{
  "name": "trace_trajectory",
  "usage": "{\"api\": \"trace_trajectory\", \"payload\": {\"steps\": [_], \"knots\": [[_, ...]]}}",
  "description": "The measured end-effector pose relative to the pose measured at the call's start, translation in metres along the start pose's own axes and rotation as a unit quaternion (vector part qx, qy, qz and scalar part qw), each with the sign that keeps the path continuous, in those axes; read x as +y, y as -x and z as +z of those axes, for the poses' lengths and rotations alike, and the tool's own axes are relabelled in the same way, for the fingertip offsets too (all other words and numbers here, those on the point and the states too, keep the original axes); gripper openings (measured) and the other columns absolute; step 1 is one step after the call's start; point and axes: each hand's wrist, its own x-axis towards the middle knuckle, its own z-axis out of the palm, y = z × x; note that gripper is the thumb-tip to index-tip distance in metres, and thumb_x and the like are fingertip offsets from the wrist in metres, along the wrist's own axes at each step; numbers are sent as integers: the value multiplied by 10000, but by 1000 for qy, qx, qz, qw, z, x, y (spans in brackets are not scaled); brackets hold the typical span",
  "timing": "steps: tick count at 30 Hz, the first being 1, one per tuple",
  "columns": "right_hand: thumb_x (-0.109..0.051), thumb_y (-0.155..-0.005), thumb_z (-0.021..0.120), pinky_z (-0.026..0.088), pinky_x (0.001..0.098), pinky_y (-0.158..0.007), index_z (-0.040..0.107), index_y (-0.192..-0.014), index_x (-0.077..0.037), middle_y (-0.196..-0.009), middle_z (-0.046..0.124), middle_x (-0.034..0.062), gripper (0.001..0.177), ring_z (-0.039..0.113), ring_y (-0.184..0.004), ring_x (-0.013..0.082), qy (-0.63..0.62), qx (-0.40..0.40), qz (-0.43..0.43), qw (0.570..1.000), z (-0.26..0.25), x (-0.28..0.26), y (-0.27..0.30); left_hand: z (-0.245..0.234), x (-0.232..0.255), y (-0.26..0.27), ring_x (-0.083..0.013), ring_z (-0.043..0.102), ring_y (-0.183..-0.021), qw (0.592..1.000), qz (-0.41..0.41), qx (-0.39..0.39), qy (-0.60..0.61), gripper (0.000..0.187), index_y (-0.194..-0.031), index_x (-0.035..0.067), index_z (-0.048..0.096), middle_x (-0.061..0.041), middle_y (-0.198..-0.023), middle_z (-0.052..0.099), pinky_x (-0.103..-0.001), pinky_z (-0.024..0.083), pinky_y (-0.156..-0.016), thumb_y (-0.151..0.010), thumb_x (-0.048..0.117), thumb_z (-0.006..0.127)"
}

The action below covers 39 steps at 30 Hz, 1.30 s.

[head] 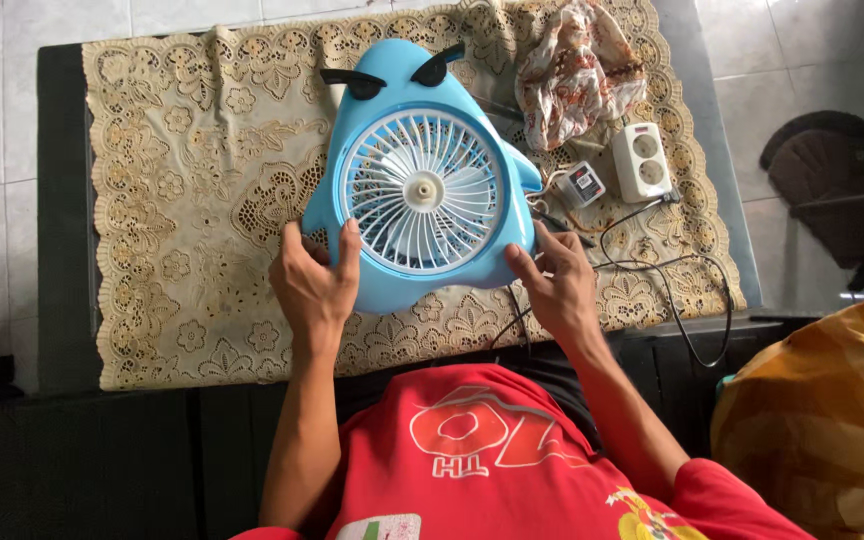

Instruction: The person cleans a white fan blade with a cloth, then installs it into a blue fan housing. They plug in the fan to test it, then wipe the exterior of the assembled fan with the cloth.

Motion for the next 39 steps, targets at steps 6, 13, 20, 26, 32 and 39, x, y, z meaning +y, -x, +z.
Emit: {"api": "trace_trajectory", "payload": {"steps": [6,13,20,26,32,39], "knots": [[-419,-907,704,623,278,-563,588,-1436,-100,-1059,537,76,629,649,-815,118,-30,14,24,999,4,-6,2,6,-5,-1,-299,676,-566,999,20,-1,-38,544,-852,52,602,-123,-672,659,-444,538,-550,-948,587,597],[-410,-920,695,589,268,-557,596,-1437,-86,-1037,517,81,619,639,-779,120,-43,18,38,998,5,-5,4,14,-4,-10,-326,697,-574,997,25,-18,-68,591,-872,24,654,-151,-665,684,-454,547,-545,-951,605,585],[-417,-888,730,589,232,-494,586,-1417,-31,-1051,495,72,671,645,-698,97,-125,15,44,991,10,3,1,13,-1,-15,-346,701,-595,990,7,-15,-137,609,-830,37,703,-159,-691,702,-475,543,-547,-935,626,589],[-403,-929,746,596,340,-640,662,-1392,-95,-1063,600,111,563,645,-762,174,54,-19,32,998,1,17,-8,11,-5,-18,-330,704,-742,987,-21,-31,-159,616,-998,38,761,-178,-891,709,-474,540,-620,-969,613,540],[-258,-1024,675,630,342,-830,552,-1460,-57,-1181,640,140,495,717,-1004,219,74,48,-111,990,-21,27,-53,-2,-41,-39,-243,662,-1026,992,11,-119,43,482,-1426,17,597,-162,-1202,640,-379,557,-880,-1055,316,524],[-59,-979,661,630,375,-869,549,-1468,-37,-1341,604,201,502,715,-1035,274,33,-34,-214,976,-19,18,-85,6,-77,-54,-178,650,-1147,935,68,-214,274,416,-1425,-5,576,-126,-1327,655,-295,539,-957,-1024,76,653]]}}
